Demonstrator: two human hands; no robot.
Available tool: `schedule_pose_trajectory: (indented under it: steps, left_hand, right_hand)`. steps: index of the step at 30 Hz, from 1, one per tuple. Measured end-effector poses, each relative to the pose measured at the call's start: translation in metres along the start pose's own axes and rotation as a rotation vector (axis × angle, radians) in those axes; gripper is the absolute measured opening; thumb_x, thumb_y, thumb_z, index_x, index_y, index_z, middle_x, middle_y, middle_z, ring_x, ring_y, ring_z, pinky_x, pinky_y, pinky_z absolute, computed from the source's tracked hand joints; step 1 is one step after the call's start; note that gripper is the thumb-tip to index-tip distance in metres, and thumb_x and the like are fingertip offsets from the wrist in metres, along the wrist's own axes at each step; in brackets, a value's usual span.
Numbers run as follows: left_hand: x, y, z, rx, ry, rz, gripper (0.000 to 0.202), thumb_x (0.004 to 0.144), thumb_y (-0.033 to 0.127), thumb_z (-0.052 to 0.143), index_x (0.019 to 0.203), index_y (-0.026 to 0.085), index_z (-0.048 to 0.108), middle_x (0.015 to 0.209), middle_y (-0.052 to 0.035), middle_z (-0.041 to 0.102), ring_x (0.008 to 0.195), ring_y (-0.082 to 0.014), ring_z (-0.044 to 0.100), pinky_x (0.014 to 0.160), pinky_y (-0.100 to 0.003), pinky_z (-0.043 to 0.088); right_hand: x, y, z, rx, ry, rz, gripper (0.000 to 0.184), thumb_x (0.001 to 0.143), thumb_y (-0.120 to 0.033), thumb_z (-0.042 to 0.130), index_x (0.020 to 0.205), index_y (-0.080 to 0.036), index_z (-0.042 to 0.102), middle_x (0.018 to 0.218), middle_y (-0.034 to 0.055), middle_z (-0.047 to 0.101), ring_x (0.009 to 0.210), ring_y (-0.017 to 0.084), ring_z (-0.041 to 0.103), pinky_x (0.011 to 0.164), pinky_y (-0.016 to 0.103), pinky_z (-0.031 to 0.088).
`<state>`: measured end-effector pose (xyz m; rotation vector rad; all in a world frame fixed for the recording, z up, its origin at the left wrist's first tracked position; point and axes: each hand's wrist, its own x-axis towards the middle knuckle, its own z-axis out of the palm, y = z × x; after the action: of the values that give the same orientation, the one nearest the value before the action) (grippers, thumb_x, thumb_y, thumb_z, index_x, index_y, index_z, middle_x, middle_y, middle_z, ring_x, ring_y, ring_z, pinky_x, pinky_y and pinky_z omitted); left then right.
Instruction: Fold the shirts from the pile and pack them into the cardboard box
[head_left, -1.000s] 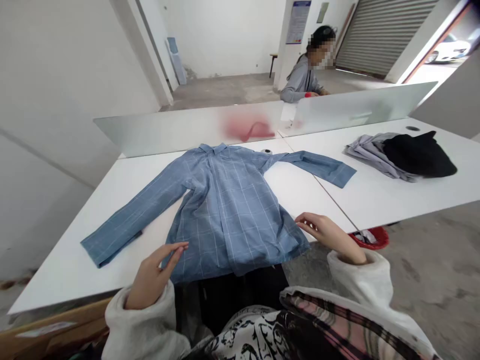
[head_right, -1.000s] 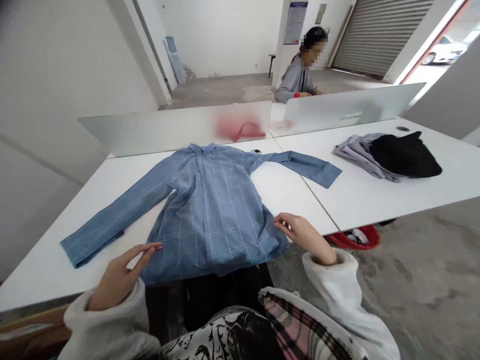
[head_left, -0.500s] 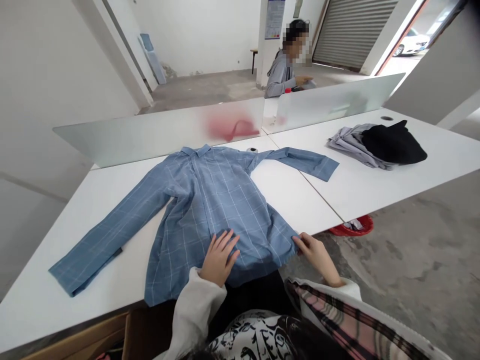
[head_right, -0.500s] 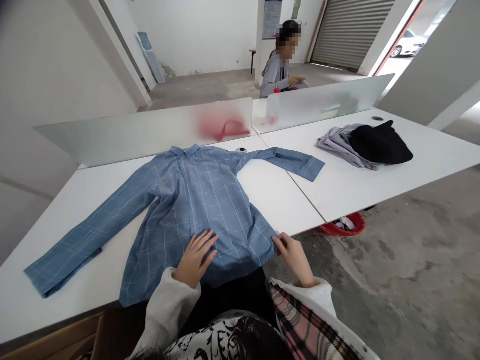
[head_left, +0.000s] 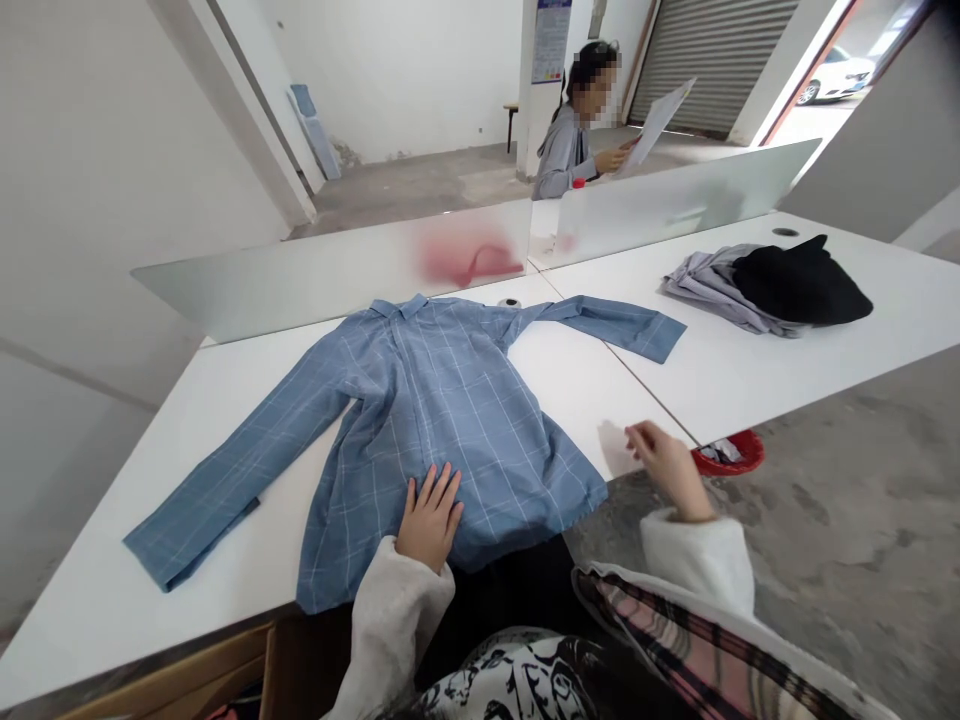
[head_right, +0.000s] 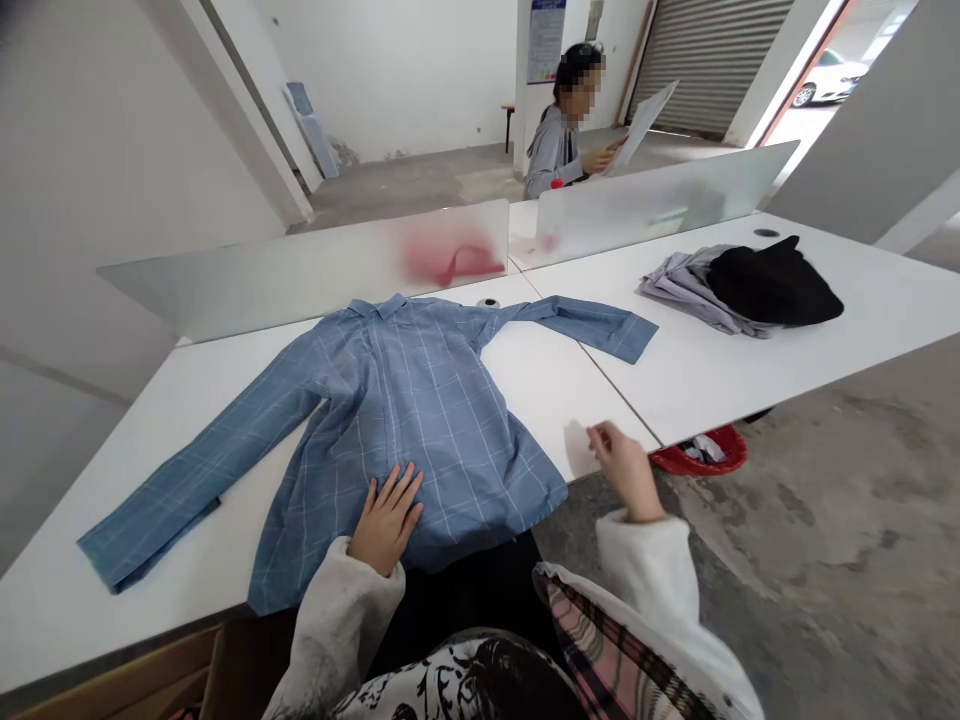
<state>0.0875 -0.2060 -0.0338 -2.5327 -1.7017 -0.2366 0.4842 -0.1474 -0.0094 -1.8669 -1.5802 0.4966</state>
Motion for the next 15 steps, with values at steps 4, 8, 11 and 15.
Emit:
schedule_pose_trajectory:
  steps: [4,8,11,15]
  left_hand:
    - [-0.002,-0.003,0.003,-0.029,0.028,0.018,0.045,0.095,0.033,0.03,0.137,0.022,0.044,0.141,-0.0064,0.046,0.133,-0.0271,0.038,0.106,-0.054,0.033]
    - [-0.003,-0.007,0.005,-0.054,0.06,0.03,0.044,0.095,0.035,0.033,0.135,0.023,0.046,0.139,-0.0057,0.048,0.132,-0.0256,0.04,0.106,-0.052,0.034]
    - [-0.003,-0.007,0.006,-0.053,0.069,0.023,0.043,0.094,0.035,0.037,0.133,0.023,0.048,0.138,-0.0051,0.049,0.131,-0.0247,0.041,0.105,-0.05,0.035]
    - [-0.002,-0.006,0.003,-0.063,0.082,0.008,0.042,0.093,0.034,0.039,0.133,0.024,0.049,0.137,-0.0049,0.05,0.13,-0.0245,0.043,0.104,-0.049,0.037]
  right_hand:
    - [0.106,0.021,-0.032,0.214,0.294,0.112,0.038,0.081,-0.028,0.056,0.117,-0.018,0.049,0.084,0.0042,0.066,0.055,0.011,0.057,0.054,0.022,0.044]
    - [0.197,0.027,-0.047,0.504,0.281,0.411,0.063,0.081,-0.021,0.06,0.135,-0.016,0.027,0.084,0.0062,0.068,0.048,0.009,0.051,0.047,0.019,0.045]
    - [0.232,0.024,-0.043,0.528,0.19,0.464,0.061,0.081,-0.022,0.062,0.133,-0.013,0.03,0.076,0.0088,0.069,0.046,0.011,0.052,0.044,0.021,0.046]
    - [0.248,0.027,-0.031,0.495,0.14,0.502,0.062,0.086,-0.027,0.057,0.136,-0.012,0.024,0.07,0.0086,0.069,0.043,0.012,0.054,0.041,0.022,0.046]
